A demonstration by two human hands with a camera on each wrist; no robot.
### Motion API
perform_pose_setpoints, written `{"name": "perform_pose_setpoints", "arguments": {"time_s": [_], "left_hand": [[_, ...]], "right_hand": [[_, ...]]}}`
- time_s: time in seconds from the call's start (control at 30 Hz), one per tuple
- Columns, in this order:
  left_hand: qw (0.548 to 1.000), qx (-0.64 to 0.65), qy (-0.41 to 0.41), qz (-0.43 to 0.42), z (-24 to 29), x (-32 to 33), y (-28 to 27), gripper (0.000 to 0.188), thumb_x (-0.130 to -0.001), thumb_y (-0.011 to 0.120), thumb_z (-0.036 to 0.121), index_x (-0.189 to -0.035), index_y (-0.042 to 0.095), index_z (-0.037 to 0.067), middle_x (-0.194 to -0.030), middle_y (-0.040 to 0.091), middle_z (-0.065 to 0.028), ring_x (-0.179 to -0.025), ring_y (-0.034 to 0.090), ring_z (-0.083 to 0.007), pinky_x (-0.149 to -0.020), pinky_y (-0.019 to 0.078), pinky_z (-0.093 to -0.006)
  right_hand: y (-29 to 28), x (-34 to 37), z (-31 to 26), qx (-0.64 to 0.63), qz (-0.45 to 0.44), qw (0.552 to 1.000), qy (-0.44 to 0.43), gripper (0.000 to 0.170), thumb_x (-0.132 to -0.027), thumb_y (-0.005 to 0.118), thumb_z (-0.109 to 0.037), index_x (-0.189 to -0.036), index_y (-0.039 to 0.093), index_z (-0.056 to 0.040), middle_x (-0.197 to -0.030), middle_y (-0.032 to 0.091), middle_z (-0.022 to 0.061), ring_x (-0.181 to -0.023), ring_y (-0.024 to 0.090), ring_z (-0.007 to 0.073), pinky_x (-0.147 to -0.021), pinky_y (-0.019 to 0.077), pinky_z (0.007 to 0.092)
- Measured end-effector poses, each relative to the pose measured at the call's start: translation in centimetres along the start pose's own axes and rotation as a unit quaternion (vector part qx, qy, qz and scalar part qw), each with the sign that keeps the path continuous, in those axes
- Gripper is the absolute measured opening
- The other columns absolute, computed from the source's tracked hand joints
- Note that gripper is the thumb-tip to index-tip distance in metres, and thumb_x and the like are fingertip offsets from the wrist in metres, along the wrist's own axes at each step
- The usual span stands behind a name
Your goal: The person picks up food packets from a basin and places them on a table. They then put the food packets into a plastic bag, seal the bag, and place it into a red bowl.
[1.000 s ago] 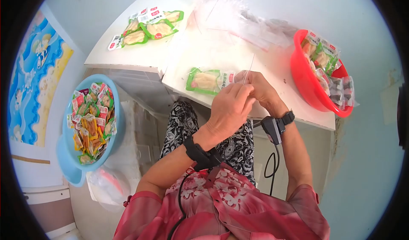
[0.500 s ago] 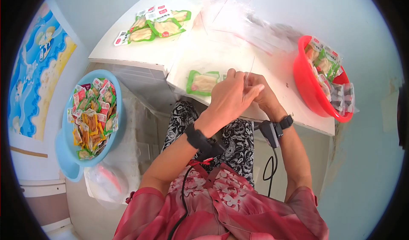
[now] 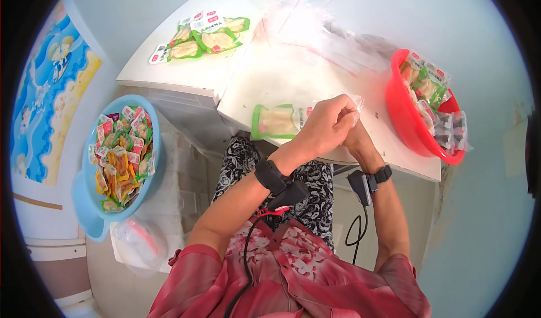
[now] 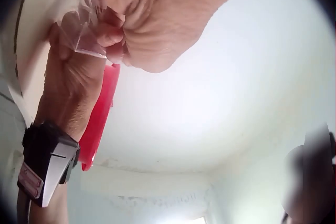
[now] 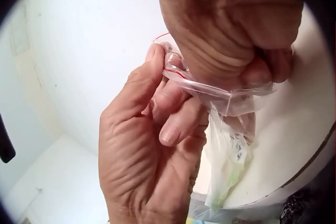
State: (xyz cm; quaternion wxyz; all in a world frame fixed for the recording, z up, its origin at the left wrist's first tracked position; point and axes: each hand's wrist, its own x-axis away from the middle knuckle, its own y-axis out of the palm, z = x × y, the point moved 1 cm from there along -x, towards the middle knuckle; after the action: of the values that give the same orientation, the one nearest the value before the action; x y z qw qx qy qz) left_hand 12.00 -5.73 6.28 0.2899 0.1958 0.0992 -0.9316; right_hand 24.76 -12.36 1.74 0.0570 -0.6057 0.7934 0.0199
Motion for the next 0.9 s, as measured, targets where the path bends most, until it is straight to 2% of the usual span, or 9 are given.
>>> {"name": "perform_pose_setpoints", "arguments": {"time_s": [0.13,0.23,0.33,0.37,0.47,0.57,0.67,0.77,0.9], "left_hand": [[0.996,0.070,-0.045,-0.016,0.2,0.7,-0.1,0.013,-0.102,0.062,0.012,-0.105,0.061,-0.001,-0.082,0.064,-0.0075,-0.067,0.059,-0.0099,-0.061,0.0500,-0.0289],[0.997,-0.043,0.055,0.044,1.6,2.2,-0.7,0.015,-0.099,0.062,0.007,-0.110,0.063,-0.002,-0.089,0.066,-0.0104,-0.074,0.063,-0.0173,-0.066,0.0517,-0.0299],[0.952,-0.253,0.144,0.090,-0.1,4.0,-3.7,0.023,-0.095,0.064,0.006,-0.116,0.064,-0.002,-0.099,0.068,-0.0146,-0.088,0.066,-0.0289,-0.076,0.0537,-0.0358],[0.931,-0.332,0.127,0.081,-0.5,4.5,-5.0,0.027,-0.094,0.064,0.007,-0.119,0.064,-0.002,-0.104,0.068,-0.0160,-0.094,0.064,-0.0323,-0.082,0.0528,-0.0393],[0.893,-0.440,0.078,0.048,-2.0,5.6,-8.3,0.035,-0.093,0.066,0.011,-0.125,0.063,-0.002,-0.113,0.067,-0.0180,-0.108,0.060,-0.0361,-0.093,0.0493,-0.0449],[0.874,-0.483,0.057,0.025,-1.8,5.6,-8.7,0.040,-0.093,0.066,0.015,-0.128,0.062,-0.003,-0.119,0.067,-0.0181,-0.115,0.058,-0.0351,-0.098,0.0465,-0.0452],[0.866,-0.497,0.056,0.025,-1.7,5.7,-8.0,0.044,-0.094,0.067,0.021,-0.130,0.062,-0.004,-0.125,0.066,-0.0185,-0.120,0.056,-0.0342,-0.100,0.0446,-0.0458],[0.832,-0.553,0.035,0.036,-1.8,5.6,-7.1,0.051,-0.094,0.067,0.030,-0.130,0.062,-0.006,-0.133,0.063,-0.0196,-0.124,0.054,-0.0343,-0.101,0.0429,-0.0483],[0.795,-0.605,-0.019,0.024,-1.6,5.1,-7.9,0.064,-0.093,0.068,0.043,-0.131,0.061,-0.008,-0.140,0.060,-0.0212,-0.130,0.052,-0.0353,-0.103,0.0403,-0.0511]], "right_hand": [[0.3,1.2,-1.3,0.037,0.003,0.999,-0.015,0.027,-0.089,0.074,-0.005,-0.114,0.064,-0.0008,-0.103,0.071,0.0056,-0.085,0.063,0.0122,-0.076,0.0544,0.0286],[0.1,2.1,-2.7,0.087,0.013,0.989,0.121,0.022,-0.095,0.069,-0.009,-0.114,0.067,0.0005,-0.092,0.072,0.0035,-0.066,0.059,0.0083,-0.056,0.0489,0.0249],[0.4,2.8,-2.4,0.108,0.073,0.991,0.042,0.021,-0.098,0.065,-0.011,-0.114,0.070,0.0015,-0.085,0.072,0.0019,-0.055,0.053,0.0046,-0.043,0.0379,0.0229],[0.4,3.3,-3.3,0.131,0.083,0.985,0.075,0.023,-0.100,0.063,-0.016,-0.116,0.070,0.0001,-0.089,0.074,0.0029,-0.058,0.058,0.0090,-0.053,0.0468,0.0265],[-1.6,3.8,0.0,0.244,0.158,0.956,-0.032,0.030,-0.103,0.060,-0.027,-0.117,0.070,-0.0025,-0.092,0.076,0.0055,-0.063,0.063,0.0158,-0.068,0.0521,0.0312],[-1.3,5.2,-3.5,0.330,0.228,0.915,0.037,0.034,-0.102,0.058,-0.034,-0.115,0.072,-0.0058,-0.095,0.076,0.0090,-0.070,0.067,0.0221,-0.079,0.0522,0.0337],[-1.7,5.9,-4.4,0.230,0.246,0.933,0.126,0.030,-0.099,0.062,-0.033,-0.110,0.074,-0.0076,-0.093,0.076,0.0111,-0.072,0.068,0.0223,-0.074,0.0520,0.0332],[0.3,7.2,-4.7,0.351,0.226,0.907,0.057,0.024,-0.095,0.067,-0.030,-0.102,0.074,-0.0075,-0.085,0.075,0.0088,-0.070,0.068,0.0203,-0.070,0.0516,0.0331],[-0.7,8.1,-2.2,0.362,0.272,0.889,0.072,0.014,-0.091,0.072,-0.021,-0.092,0.071,-0.0074,-0.074,0.070,0.0056,-0.069,0.067,0.0188,-0.066,0.0507,0.0349]]}}
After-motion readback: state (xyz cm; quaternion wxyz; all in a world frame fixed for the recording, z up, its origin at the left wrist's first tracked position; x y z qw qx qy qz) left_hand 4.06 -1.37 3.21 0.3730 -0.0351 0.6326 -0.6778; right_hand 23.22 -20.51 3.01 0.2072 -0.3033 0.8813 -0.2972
